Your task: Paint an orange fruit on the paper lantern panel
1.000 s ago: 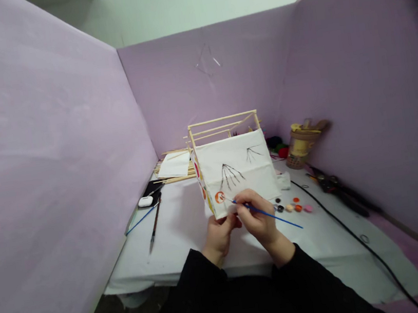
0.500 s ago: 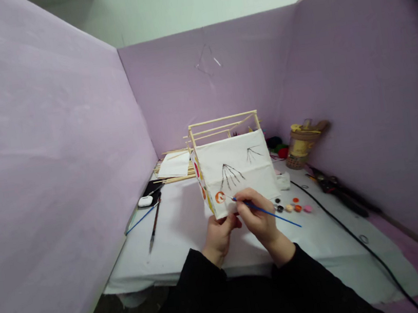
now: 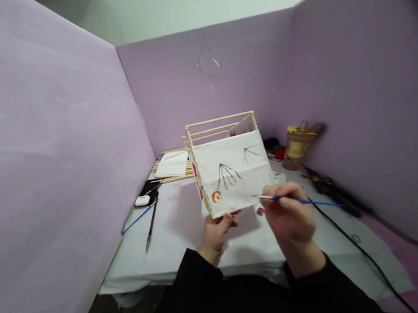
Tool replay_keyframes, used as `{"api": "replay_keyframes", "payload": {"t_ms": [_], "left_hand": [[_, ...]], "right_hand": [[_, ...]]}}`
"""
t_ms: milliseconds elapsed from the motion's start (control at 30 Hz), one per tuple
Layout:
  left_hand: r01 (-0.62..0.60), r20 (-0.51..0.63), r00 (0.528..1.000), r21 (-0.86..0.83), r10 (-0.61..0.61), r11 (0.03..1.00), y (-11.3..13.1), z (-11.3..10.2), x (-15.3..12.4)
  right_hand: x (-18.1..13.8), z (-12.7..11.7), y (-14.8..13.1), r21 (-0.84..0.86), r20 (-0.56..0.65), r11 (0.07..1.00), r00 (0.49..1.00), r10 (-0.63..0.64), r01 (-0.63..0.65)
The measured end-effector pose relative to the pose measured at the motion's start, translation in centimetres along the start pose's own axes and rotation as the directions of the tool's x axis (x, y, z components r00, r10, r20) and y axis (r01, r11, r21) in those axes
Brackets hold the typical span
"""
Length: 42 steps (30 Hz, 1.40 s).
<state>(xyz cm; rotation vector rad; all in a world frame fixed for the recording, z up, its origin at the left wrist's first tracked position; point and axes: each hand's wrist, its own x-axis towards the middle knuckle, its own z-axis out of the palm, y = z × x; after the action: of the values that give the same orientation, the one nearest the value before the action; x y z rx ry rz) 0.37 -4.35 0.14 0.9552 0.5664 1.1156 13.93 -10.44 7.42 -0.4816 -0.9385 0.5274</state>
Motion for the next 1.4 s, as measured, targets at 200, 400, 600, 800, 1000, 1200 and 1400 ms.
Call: {"api": "replay_keyframes", "payload": {"t_ms": [200,400,600,800,1000,1200,1400], "left_hand": [[0.012,-0.026,1.000,0.002,-0.012,1.000,0.3,0.3,0.1],[0.007,-0.046,0.999,-0.016,-0.007,1.000,0.5,0.3,0.3],[0.012,-0.050,0.999,-0.005,-0.013,1.000,1.0,0.6,0.2],[0.015,-0.046,0.999,-0.020,-0.016,1.000,0.8,0.4,0.4],[0.016,-0.039,0.999,-0.016,-0.017,1.000,0.7,0.4,0.4],[0.020,-0.038,0.999,-0.013,-0.020,1.000,0.8,0.4,0.3],[0.021,-0.033,0.999,-0.007,-0.021,1.000,0.9,0.5,0.3]], "right_hand": [[3.0,-8.5,-2.8,-0.294,-0.358,0.956,0.925,-0.128,0.018],[3.0,-16.6,1.1,-0.575,-0.374,0.786,0.927,-0.006,-0.227],[1.6,-17.7,2.6,-0.808,-0.321,0.532,0.946,-0.040,-0.252],[1.8,-17.9,2.4,-0.904,-0.315,0.324,0.947,-0.063,-0.279],[1.9,-18.5,2.7,-0.928,-0.328,0.213,0.942,-0.072,-0.306],[2.0,-18.6,2.8,-0.933,-0.321,0.187,0.946,-0.053,-0.307],[1.9,-19.0,3.3,-0.929,-0.325,0.198,0.945,-0.032,-0.313]]}}
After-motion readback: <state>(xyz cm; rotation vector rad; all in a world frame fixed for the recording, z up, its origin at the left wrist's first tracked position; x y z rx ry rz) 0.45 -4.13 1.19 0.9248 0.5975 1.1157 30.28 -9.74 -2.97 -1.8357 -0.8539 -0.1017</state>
